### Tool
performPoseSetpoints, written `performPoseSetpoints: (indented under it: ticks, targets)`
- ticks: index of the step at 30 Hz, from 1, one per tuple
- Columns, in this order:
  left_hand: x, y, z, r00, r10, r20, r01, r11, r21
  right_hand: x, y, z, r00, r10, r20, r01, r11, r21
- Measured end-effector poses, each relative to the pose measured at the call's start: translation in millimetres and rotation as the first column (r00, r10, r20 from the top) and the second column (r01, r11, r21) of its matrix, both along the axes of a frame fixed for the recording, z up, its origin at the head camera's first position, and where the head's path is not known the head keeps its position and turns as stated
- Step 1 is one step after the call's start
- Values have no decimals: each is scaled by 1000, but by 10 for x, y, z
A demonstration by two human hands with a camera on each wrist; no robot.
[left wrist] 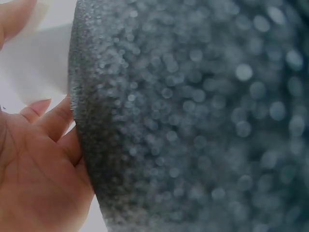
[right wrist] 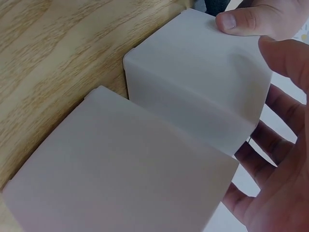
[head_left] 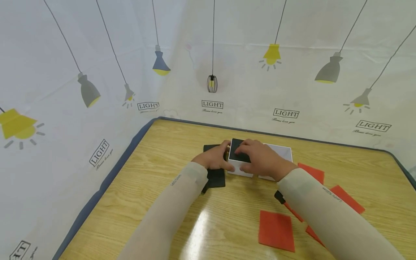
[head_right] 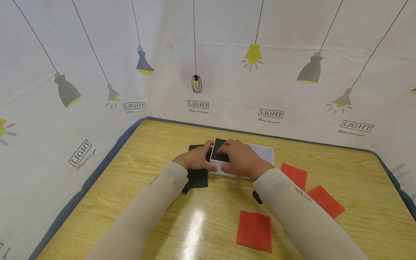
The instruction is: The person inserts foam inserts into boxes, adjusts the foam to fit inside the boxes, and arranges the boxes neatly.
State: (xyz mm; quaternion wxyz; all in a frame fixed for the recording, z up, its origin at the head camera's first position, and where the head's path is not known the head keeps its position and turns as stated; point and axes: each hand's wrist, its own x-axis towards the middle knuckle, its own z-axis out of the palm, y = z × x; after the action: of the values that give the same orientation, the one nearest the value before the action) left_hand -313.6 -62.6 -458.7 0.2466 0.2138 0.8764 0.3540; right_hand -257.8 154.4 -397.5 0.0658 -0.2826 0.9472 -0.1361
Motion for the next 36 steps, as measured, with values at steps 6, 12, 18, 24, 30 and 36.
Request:
performPoseSetpoints:
  ticks: [6, 12, 18, 24, 30, 36]
  targets:
    - [0, -4, 2, 1000, 5, 10, -5, 1000, 9, -24, -16, -6, 1000, 14, -28, -13, 1000, 24]
    - [4, -2, 17, 1000, 9, 9, -9, 1000, 13, -23, -27, 14, 1000, 4, -4, -3, 999, 38]
    - [8, -4, 15, 1000, 8, 17, -9, 1000, 15, -18, -37, 12, 1000, -1, 12, 0, 999, 42]
    - [20, -1, 23, 1000, 3, 14, -3, 1000, -6, -8, -45, 21, 1000, -2, 21, 1, 999, 43]
    - [33, -13, 25, 1000, 3, 9, -3, 1000, -9, -9, -51, 19, 1000, 18, 19, -19, 999, 44]
    - [41, -15, 24, 1000, -4, 11, 4, 1000, 22, -10, -42, 27, 999, 1, -34, 0, 1000, 30]
